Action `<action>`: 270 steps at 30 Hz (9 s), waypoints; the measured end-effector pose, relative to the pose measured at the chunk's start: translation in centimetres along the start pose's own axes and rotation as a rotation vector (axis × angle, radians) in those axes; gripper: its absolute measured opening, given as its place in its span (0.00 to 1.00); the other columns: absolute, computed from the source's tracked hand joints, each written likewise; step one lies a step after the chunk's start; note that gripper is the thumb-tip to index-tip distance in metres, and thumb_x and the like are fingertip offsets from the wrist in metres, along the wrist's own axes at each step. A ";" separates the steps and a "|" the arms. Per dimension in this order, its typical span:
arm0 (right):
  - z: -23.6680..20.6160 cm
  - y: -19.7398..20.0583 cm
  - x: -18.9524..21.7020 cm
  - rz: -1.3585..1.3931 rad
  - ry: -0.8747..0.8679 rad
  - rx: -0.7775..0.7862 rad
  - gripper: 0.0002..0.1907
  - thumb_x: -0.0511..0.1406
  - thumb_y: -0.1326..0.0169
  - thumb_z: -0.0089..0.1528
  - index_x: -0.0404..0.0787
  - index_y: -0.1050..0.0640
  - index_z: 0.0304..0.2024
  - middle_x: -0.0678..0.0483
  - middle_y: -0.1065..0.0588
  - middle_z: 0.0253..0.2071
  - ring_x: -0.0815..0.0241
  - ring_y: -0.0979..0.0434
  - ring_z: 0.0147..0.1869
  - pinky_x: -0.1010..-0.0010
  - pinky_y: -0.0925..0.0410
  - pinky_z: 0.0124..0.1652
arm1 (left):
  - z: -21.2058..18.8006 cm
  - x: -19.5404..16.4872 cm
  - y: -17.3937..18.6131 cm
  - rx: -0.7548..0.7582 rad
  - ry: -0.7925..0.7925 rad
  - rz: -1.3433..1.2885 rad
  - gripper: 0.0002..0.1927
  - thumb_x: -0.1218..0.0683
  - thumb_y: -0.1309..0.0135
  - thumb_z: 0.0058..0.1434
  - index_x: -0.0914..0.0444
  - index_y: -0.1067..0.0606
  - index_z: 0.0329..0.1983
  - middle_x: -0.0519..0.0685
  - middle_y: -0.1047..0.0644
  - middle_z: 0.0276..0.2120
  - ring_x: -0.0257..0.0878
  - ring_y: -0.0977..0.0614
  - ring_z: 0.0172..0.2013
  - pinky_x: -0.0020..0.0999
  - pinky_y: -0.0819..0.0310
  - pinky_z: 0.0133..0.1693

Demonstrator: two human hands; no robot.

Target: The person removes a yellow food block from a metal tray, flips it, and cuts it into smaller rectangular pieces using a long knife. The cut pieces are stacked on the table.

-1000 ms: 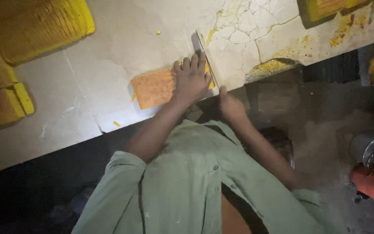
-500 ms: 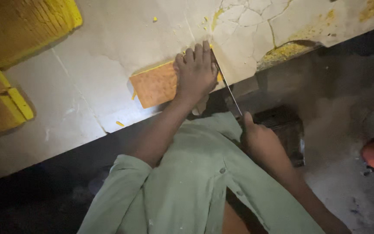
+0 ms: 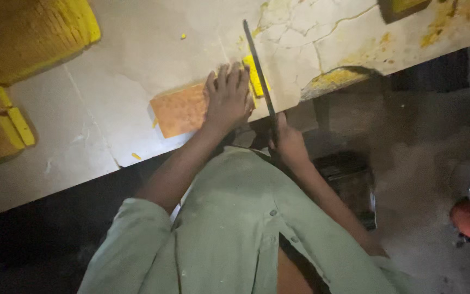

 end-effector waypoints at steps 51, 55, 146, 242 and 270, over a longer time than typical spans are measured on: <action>29.6 -5.1 22.0 -0.036 -0.214 0.275 0.31 0.46 0.39 0.60 0.28 0.38 0.47 0.29 0.23 0.33 0.28 0.20 0.38 0.46 0.26 0.38 | 6.8 23.6 -4.1 0.063 0.222 0.190 0.20 0.53 0.49 0.67 0.58 0.24 0.62 0.48 0.30 0.62 0.50 0.29 0.61 0.77 0.46 0.61; 29.0 -6.4 20.7 -0.070 -0.168 0.243 0.27 0.43 0.43 0.62 0.28 0.38 0.49 0.28 0.23 0.33 0.26 0.21 0.38 0.44 0.27 0.38 | 6.7 23.5 -4.2 0.090 0.240 0.157 0.22 0.51 0.48 0.67 0.60 0.26 0.64 0.51 0.31 0.64 0.53 0.30 0.62 0.79 0.49 0.62; -4.5 -8.9 10.7 0.040 -0.231 0.387 0.17 0.37 0.62 0.74 0.35 0.35 0.61 0.29 0.23 0.44 0.27 0.22 0.46 0.43 0.30 0.44 | -5.5 12.2 3.1 0.114 0.239 -0.057 0.34 0.50 0.54 0.75 0.56 0.46 0.83 0.56 0.56 0.80 0.64 0.60 0.76 0.62 0.47 0.72; 6.7 5.5 2.0 -0.248 -0.119 0.415 0.28 0.33 0.50 0.60 0.25 0.41 0.59 0.28 0.23 0.34 0.28 0.21 0.40 0.43 0.29 0.41 | 2.7 -2.0 1.4 0.168 0.223 -0.218 0.33 0.45 0.47 0.64 0.61 0.34 0.71 0.54 0.28 0.54 0.52 0.28 0.52 0.62 0.40 0.55; 9.0 3.6 2.5 -0.283 -0.140 0.357 0.34 0.34 0.42 0.55 0.26 0.39 0.59 0.28 0.23 0.35 0.27 0.21 0.43 0.43 0.29 0.44 | 2.4 -0.9 0.3 0.125 0.199 -0.206 0.34 0.46 0.49 0.62 0.69 0.33 0.67 0.59 0.29 0.59 0.53 0.30 0.60 0.64 0.47 0.64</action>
Point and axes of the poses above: each hand's wrist, its own z-axis towards the middle knuckle, its own y-axis out of the back of the hand, x = y × z, the point moved 1 cm from there along z, towards the middle knuckle
